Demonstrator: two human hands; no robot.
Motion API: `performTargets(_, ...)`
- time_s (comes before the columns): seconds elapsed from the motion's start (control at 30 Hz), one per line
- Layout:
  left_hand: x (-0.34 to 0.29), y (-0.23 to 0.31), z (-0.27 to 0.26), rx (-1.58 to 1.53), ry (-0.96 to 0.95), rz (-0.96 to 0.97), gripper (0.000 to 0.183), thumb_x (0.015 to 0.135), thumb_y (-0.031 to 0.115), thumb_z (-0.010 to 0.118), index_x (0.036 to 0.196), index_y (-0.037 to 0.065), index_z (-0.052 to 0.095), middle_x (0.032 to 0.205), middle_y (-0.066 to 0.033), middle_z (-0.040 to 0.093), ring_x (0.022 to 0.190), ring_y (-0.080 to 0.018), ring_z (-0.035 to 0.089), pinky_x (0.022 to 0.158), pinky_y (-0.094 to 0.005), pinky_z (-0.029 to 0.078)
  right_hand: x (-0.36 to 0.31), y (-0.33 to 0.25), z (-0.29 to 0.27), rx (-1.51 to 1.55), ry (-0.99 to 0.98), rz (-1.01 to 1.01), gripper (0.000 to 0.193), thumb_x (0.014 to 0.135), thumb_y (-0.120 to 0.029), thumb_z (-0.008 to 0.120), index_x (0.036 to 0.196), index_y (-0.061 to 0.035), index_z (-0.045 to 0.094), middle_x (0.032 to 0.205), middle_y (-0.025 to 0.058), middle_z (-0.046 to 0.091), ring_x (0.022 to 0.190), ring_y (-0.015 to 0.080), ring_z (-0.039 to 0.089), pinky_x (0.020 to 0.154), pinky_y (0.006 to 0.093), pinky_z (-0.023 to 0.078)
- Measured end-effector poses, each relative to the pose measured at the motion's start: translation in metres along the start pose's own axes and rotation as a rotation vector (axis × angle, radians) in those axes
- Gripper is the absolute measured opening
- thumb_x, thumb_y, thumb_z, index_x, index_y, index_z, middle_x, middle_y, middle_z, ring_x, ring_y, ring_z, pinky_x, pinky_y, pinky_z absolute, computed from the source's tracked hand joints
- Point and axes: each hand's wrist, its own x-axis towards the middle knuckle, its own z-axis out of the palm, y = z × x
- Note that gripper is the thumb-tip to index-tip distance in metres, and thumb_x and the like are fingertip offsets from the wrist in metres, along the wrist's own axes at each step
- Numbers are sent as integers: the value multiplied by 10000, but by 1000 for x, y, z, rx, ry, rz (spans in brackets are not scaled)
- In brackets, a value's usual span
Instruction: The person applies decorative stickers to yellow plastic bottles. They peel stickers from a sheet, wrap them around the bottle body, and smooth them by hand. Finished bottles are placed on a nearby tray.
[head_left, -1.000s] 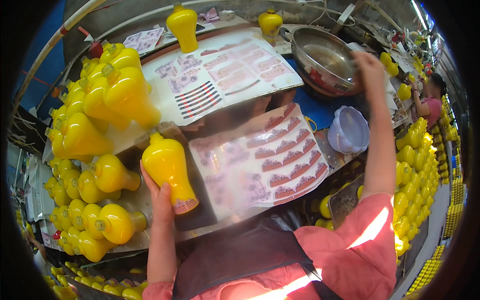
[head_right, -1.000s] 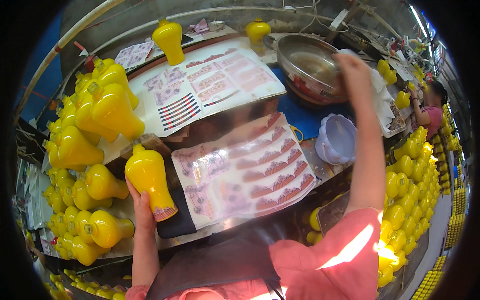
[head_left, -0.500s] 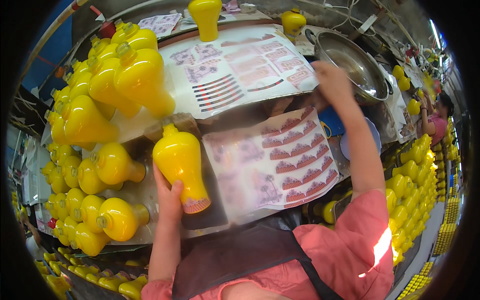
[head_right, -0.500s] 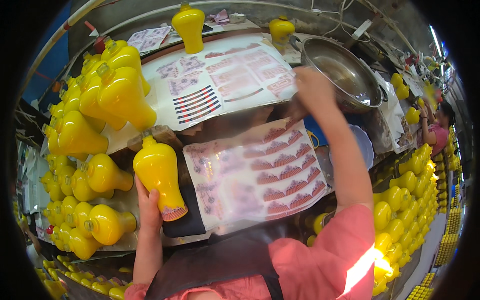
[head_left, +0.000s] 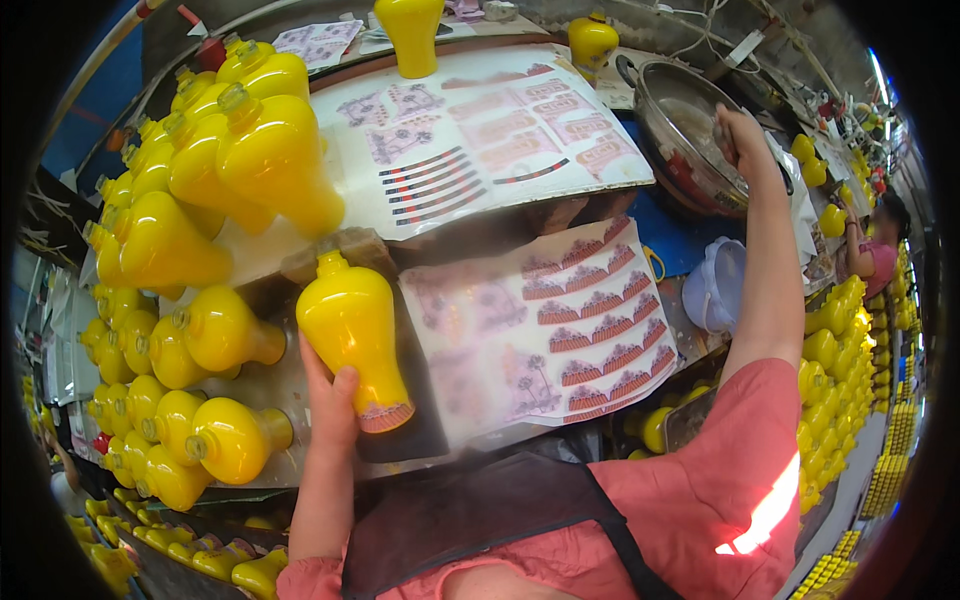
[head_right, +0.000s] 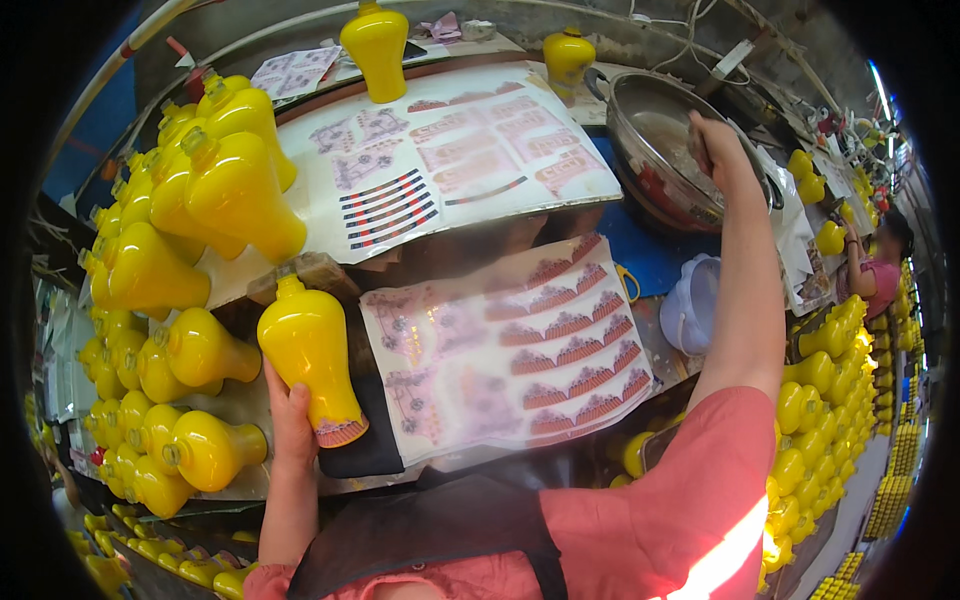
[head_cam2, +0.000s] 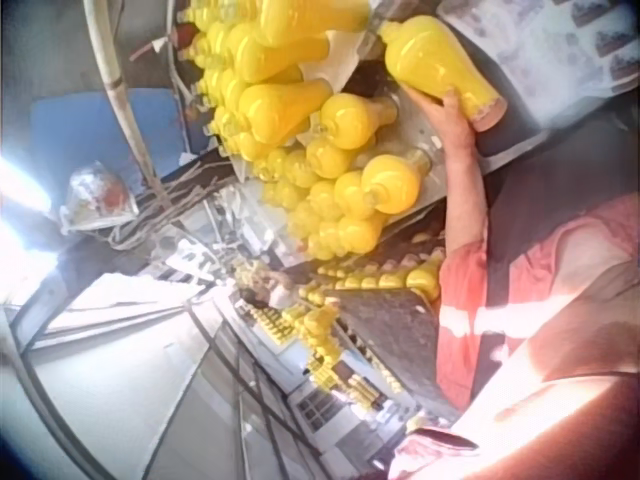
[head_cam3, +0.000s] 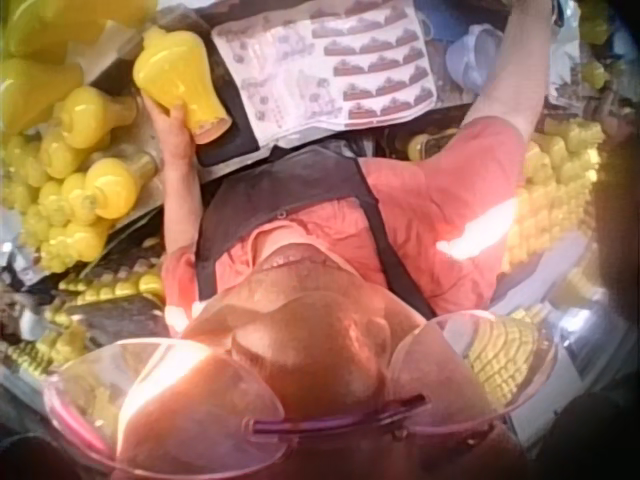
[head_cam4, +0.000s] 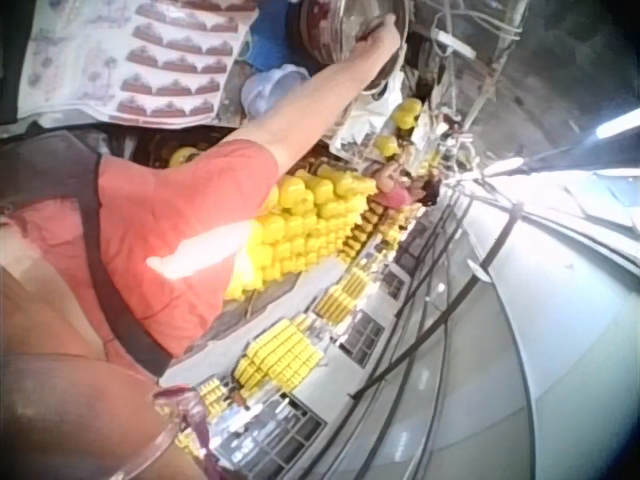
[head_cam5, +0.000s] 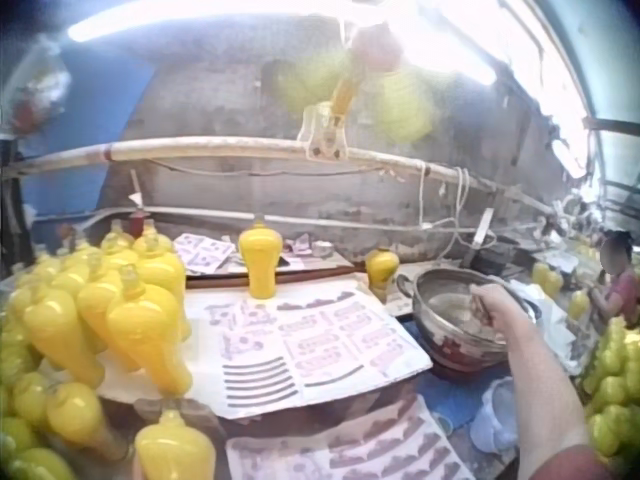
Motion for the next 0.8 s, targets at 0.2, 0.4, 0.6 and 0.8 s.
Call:
performTargets(0.2, 1, 2, 1, -6, -18, -22, 1051, 883, 385, 770, 1655, 97, 117, 1551, -143, 396, 1386, -283, 450, 1145, -422, 395, -56, -31, 143, -384, -497, -25, 185, 938, -271, 726, 942, -86, 729, 758, -29, 645, 494, 45, 450, 441, 238, 357)
performTargets(0.4, 2, 5, 8, 5, -8, 69, 1087, 889, 352, 760, 1675, 173, 31, 1609, -132, 323, 1416, -282, 415, 1156, -417, 379, -71, -5, 182, -550, -273, -413, 262, 929, -224, 711, 1063, -12, 787, 868, 86, 759, 834, 156, 691, 773, 320, 540)
performTargets(0.6, 3, 7, 8, -10, -24, 47, 1046, 891, 266, 713, 1676, 167, 28, 1622, -129, 306, 1428, -284, 401, 1167, -413, 367, -121, 32, 162, -1308, -107, -668, 432, 871, -134, 674, 1301, -98, 670, 1159, 208, 670, 1022, 402, 672, 858, 473, 550)
performTargets(0.8, 4, 5, 4, 116, 18, 25, 952, 898, 146, 620, 1671, 128, 63, 1620, -149, 311, 1442, -295, 392, 1177, -416, 357, -128, 58, 159, -1147, -93, -847, 600, 839, -153, 749, 1408, -135, 559, 1174, 161, 642, 1031, 371, 668, 851, 470, 548)
